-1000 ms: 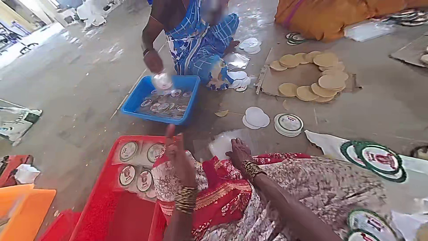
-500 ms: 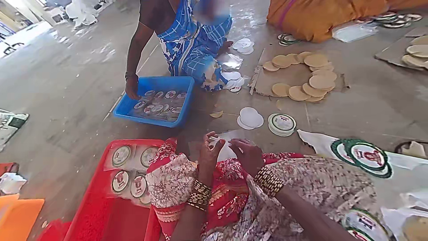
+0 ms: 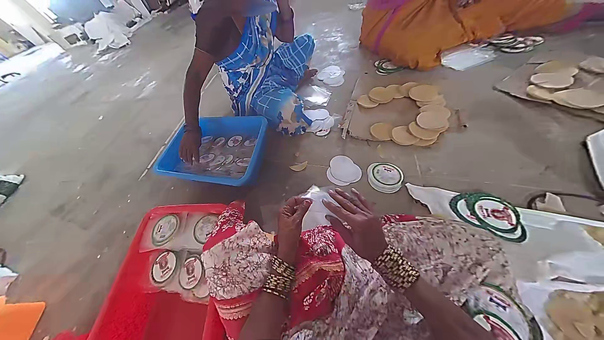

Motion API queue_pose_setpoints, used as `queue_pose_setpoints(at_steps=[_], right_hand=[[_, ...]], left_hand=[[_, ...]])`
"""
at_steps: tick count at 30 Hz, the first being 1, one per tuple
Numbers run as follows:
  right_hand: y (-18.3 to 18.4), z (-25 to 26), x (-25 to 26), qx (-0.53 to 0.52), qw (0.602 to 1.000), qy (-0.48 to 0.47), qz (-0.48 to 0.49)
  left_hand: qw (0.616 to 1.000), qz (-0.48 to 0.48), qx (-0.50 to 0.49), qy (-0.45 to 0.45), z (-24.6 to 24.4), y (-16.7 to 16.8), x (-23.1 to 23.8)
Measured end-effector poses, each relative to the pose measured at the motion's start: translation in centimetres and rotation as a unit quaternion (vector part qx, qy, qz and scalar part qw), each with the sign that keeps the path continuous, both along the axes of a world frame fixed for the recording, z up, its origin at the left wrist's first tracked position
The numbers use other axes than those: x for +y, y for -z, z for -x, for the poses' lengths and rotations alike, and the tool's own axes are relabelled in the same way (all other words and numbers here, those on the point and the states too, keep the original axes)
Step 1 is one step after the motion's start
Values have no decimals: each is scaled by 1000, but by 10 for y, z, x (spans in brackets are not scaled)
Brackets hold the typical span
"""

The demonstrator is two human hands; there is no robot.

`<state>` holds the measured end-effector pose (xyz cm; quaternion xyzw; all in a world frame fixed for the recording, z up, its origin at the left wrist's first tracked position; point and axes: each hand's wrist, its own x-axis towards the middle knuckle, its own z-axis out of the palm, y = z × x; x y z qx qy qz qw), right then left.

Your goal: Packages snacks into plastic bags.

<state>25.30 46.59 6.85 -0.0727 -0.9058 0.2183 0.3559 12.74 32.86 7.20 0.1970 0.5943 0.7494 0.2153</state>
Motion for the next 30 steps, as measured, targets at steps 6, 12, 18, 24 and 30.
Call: queue_pose_setpoints(at_steps=[6, 12, 18, 24, 30], right_hand=[[-37, -4, 11, -50, 945, -14, 323], [-46, -1, 29, -93, 799, -195, 562], [-45, -4, 20, -50, 876, -90, 471], [-42, -3, 7, 8, 933, 17, 359], [-36, -29, 2, 43, 926, -23, 374]], left_hand=[[988, -21, 139, 69, 1, 1, -3], [962, -13, 224, 155, 0, -1, -4], [972, -40, 144, 179, -6, -7, -3], [970, -7, -40, 238, -19, -8, -6], [976, 15, 36, 213, -32, -3, -3]])
